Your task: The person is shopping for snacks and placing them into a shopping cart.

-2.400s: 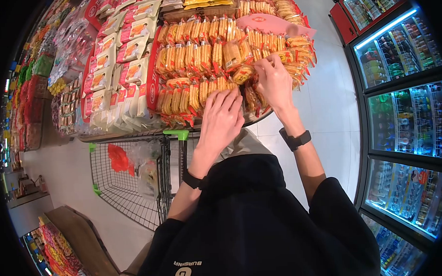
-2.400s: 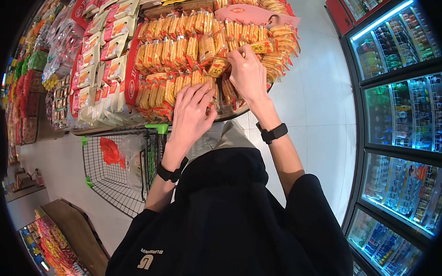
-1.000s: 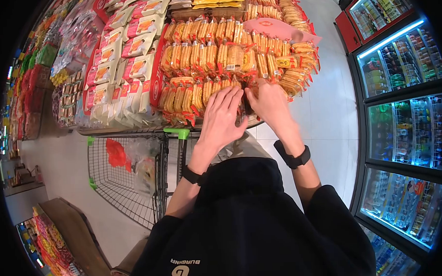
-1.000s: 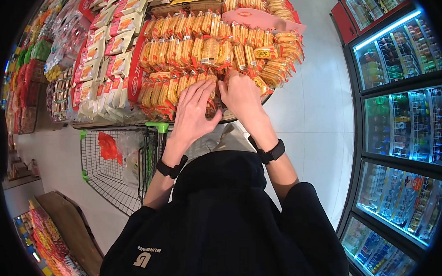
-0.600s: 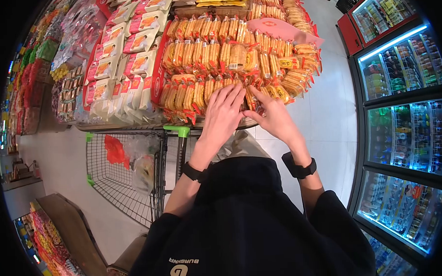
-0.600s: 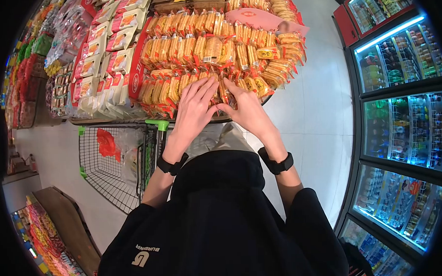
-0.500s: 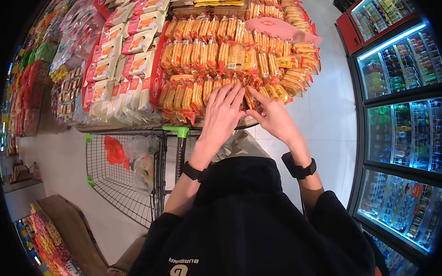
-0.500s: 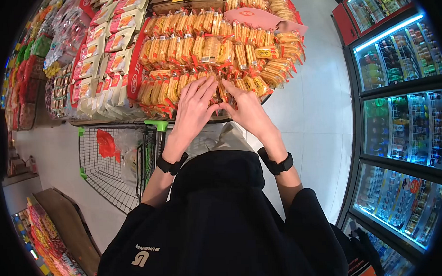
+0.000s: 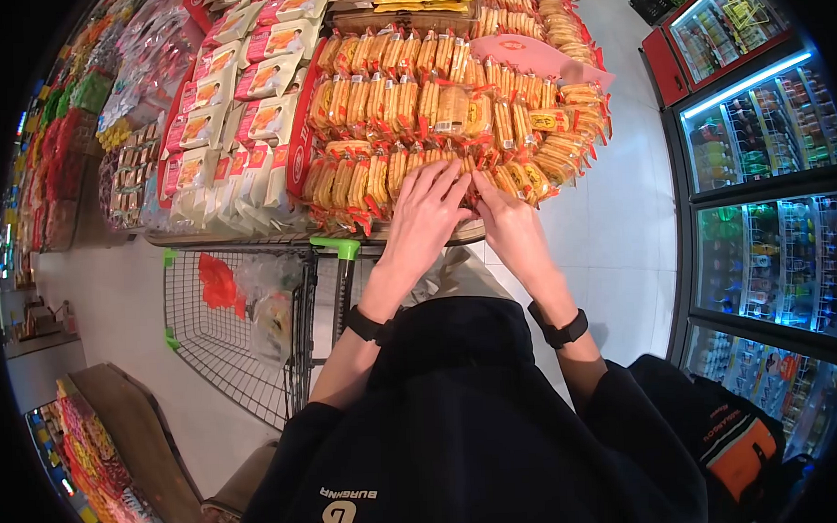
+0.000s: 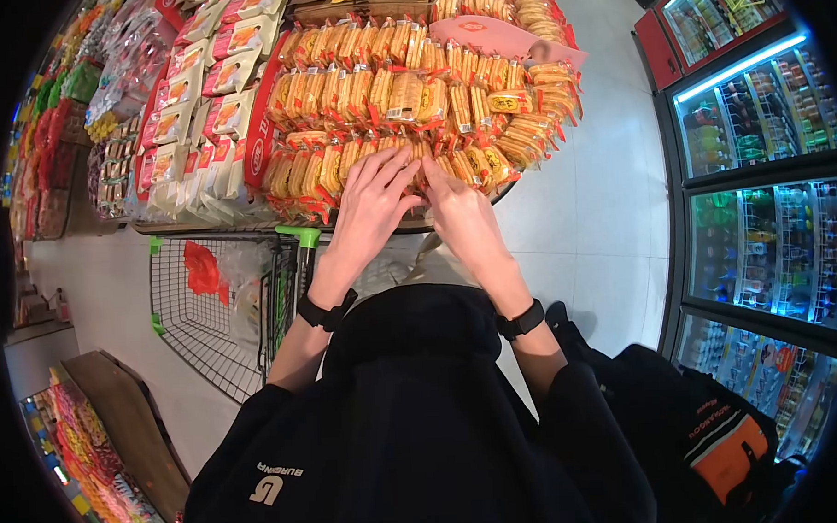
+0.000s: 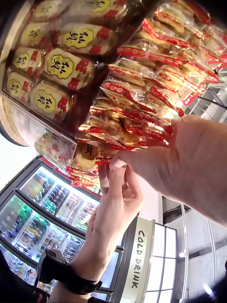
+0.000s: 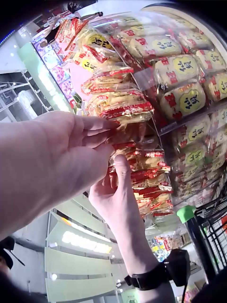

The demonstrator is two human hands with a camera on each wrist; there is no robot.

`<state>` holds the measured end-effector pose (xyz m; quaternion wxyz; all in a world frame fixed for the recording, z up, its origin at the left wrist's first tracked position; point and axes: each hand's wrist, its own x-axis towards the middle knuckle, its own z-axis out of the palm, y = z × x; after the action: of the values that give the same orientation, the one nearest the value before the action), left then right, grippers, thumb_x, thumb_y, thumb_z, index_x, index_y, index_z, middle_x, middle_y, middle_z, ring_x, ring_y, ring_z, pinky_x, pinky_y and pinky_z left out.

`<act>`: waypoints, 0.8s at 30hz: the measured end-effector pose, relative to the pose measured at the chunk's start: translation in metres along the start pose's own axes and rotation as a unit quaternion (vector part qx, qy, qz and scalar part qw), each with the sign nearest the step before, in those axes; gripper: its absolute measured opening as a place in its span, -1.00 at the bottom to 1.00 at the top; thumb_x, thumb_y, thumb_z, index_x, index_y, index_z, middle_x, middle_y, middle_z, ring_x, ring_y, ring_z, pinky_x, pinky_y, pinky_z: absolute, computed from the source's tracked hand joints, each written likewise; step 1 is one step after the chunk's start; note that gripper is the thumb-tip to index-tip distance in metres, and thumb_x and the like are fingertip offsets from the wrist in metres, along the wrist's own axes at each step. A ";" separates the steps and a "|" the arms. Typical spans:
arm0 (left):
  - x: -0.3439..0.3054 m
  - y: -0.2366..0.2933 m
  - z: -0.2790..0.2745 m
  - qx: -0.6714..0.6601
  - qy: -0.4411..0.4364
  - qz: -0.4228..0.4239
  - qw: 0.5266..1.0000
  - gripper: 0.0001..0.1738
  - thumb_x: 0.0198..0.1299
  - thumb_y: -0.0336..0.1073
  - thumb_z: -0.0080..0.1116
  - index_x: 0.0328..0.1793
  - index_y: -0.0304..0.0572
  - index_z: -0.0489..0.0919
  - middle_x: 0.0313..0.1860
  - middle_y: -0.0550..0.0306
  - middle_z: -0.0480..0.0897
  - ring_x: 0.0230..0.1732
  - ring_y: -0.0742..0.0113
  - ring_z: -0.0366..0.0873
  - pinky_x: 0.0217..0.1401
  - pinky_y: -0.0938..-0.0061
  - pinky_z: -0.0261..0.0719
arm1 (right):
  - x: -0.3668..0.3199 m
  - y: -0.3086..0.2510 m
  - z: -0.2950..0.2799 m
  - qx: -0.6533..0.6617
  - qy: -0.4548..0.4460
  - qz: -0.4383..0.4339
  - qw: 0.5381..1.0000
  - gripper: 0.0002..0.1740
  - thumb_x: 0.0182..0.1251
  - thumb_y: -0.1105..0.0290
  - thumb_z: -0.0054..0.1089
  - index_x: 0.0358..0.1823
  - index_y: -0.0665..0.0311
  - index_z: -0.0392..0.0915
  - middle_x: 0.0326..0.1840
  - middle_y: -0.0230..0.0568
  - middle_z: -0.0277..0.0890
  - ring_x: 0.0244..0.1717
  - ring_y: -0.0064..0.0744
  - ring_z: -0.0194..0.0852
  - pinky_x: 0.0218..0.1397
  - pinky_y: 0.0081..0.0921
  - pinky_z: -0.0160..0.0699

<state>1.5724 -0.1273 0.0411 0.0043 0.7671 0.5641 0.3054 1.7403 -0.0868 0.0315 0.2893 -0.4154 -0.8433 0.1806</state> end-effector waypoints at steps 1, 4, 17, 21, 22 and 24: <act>0.000 -0.001 0.002 0.003 0.002 0.000 1.000 -0.41 0.03 -0.28 0.42 0.22 -0.34 0.59 0.30 -0.09 0.56 0.37 -0.02 0.42 0.44 0.13 0.35 | -0.001 0.002 -0.003 0.004 -0.003 -0.003 1.000 -0.58 0.28 0.51 0.27 0.18 0.37 0.54 -0.17 0.14 0.66 -0.18 0.12 0.67 -0.15 -0.08 0.65; -0.001 -0.001 0.009 0.016 0.007 0.001 1.000 -0.46 0.07 -0.27 0.40 0.20 -0.32 0.62 0.31 -0.07 0.56 0.36 -0.03 0.42 0.43 0.12 0.35 | 0.001 0.009 -0.002 -0.002 0.003 -0.005 1.000 -0.64 0.22 0.54 0.29 0.08 0.33 0.60 -0.23 0.01 0.68 -0.11 -0.02 0.63 0.00 -0.12 0.57; -0.007 0.002 0.011 0.044 0.006 0.009 0.999 -0.40 0.03 -0.31 0.40 0.24 -0.33 0.57 0.33 -0.06 0.53 0.36 -0.01 0.42 0.44 0.12 0.36 | 0.006 0.007 0.005 -0.050 0.032 0.008 0.998 -0.70 0.18 0.49 0.33 -0.03 0.28 0.63 -0.16 -0.12 0.71 0.02 -0.11 0.56 0.15 -0.19 0.40; -0.006 0.003 0.010 0.032 0.006 -0.003 0.999 -0.34 0.00 -0.32 0.44 0.30 -0.31 0.55 0.37 -0.06 0.51 0.39 -0.02 0.40 0.46 0.11 0.35 | 0.002 0.008 -0.002 -0.036 0.016 -0.026 0.999 -0.59 0.26 0.41 0.34 0.14 0.29 0.58 0.06 -0.05 0.66 0.16 -0.09 0.53 0.27 -0.19 0.38; -0.006 0.004 0.008 0.025 0.011 0.000 1.000 -0.33 0.01 -0.31 0.44 0.30 -0.30 0.55 0.38 -0.06 0.50 0.40 -0.02 0.39 0.47 0.11 0.34 | -0.001 0.005 -0.006 -0.026 0.017 -0.034 0.999 -0.55 0.28 0.39 0.33 0.20 0.29 0.56 0.13 -0.03 0.64 0.20 -0.08 0.51 0.31 -0.18 0.37; -0.008 0.007 0.004 0.015 0.018 0.004 1.000 -0.32 0.02 -0.29 0.44 0.32 -0.30 0.54 0.40 -0.07 0.49 0.44 -0.02 0.36 0.50 0.11 0.32 | -0.005 0.003 -0.010 -0.016 -0.003 -0.017 1.000 -0.49 0.32 0.35 0.32 0.28 0.30 0.51 0.24 -0.02 0.57 0.26 -0.07 0.48 0.36 -0.17 0.35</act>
<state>1.5788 -0.1350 0.0365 -0.0185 0.7639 0.5652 0.3110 1.7510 -0.0880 0.0355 0.2833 -0.4050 -0.8538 0.1634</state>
